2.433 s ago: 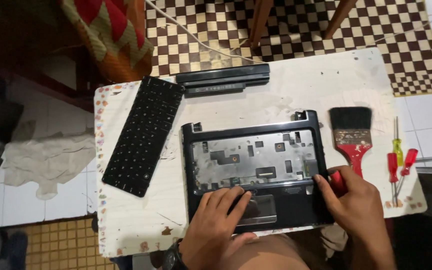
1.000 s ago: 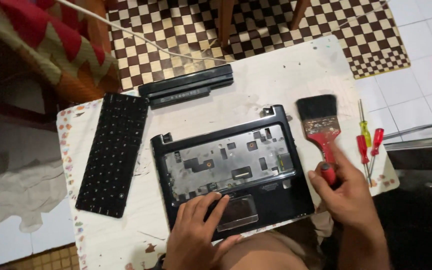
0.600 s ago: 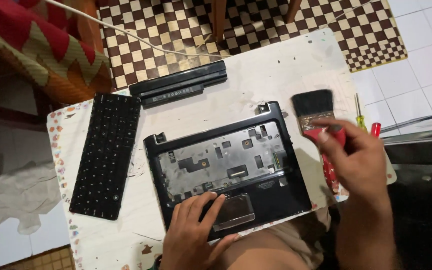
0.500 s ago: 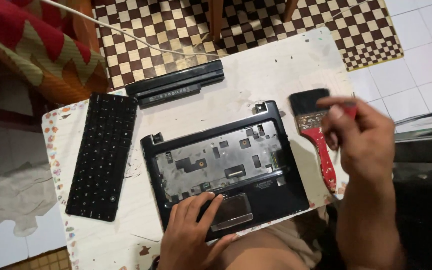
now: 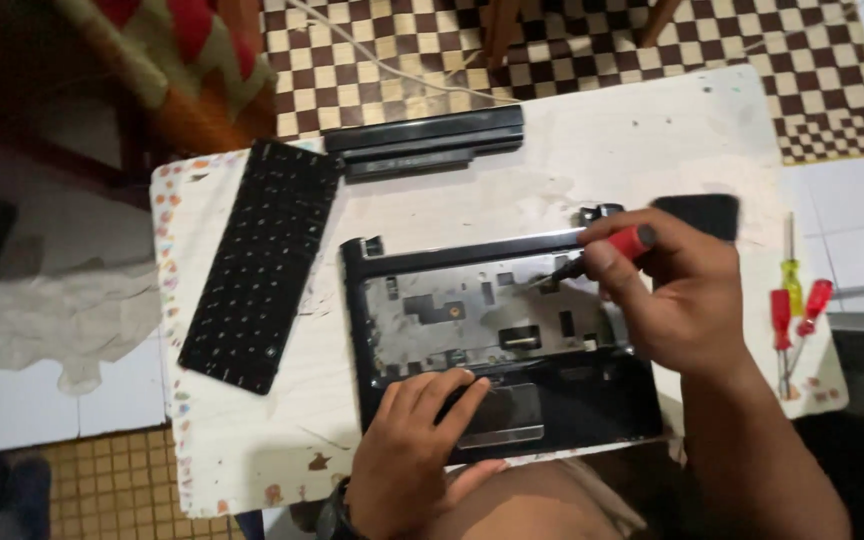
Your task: Disassembling a laptop by removing screws from the internal chassis and keyboard area using a screwdriver.
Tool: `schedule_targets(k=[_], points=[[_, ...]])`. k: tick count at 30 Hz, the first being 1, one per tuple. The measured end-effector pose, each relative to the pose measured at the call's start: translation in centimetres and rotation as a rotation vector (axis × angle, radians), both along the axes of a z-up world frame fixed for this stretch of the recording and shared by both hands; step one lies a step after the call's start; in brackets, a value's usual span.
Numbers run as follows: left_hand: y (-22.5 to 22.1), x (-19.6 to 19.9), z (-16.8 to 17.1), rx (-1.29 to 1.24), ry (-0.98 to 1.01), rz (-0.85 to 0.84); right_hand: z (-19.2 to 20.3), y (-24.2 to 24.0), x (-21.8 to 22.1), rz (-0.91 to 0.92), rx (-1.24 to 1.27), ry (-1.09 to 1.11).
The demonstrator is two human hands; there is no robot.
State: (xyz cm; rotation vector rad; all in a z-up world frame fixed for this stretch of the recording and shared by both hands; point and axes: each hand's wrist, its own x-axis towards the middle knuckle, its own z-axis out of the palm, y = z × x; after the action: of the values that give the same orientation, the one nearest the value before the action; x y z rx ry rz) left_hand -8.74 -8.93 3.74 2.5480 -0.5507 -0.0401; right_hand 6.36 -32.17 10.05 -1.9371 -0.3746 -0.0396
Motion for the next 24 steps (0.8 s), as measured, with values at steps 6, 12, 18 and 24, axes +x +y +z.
schedule_targets(k=[6,12,18,24], points=[[0.3,-0.1,0.8,-0.083,-0.060,0.009,-0.2,2.6,0.0,0.296,-0.168,-0.163],[0.7,0.0,0.8,-0.167,-0.144,-0.020,-0.9,2.5,-0.9,0.222,-0.174,-0.130],[0.6,-0.1,0.8,-0.175,-0.168,-0.007,-1.5,1.7,-1.1,0.190,-0.120,-0.097],[0.7,-0.2,0.3,0.031,-0.274,-0.113,-2.3,1.5,-1.3,0.141,-0.129,-0.081]])
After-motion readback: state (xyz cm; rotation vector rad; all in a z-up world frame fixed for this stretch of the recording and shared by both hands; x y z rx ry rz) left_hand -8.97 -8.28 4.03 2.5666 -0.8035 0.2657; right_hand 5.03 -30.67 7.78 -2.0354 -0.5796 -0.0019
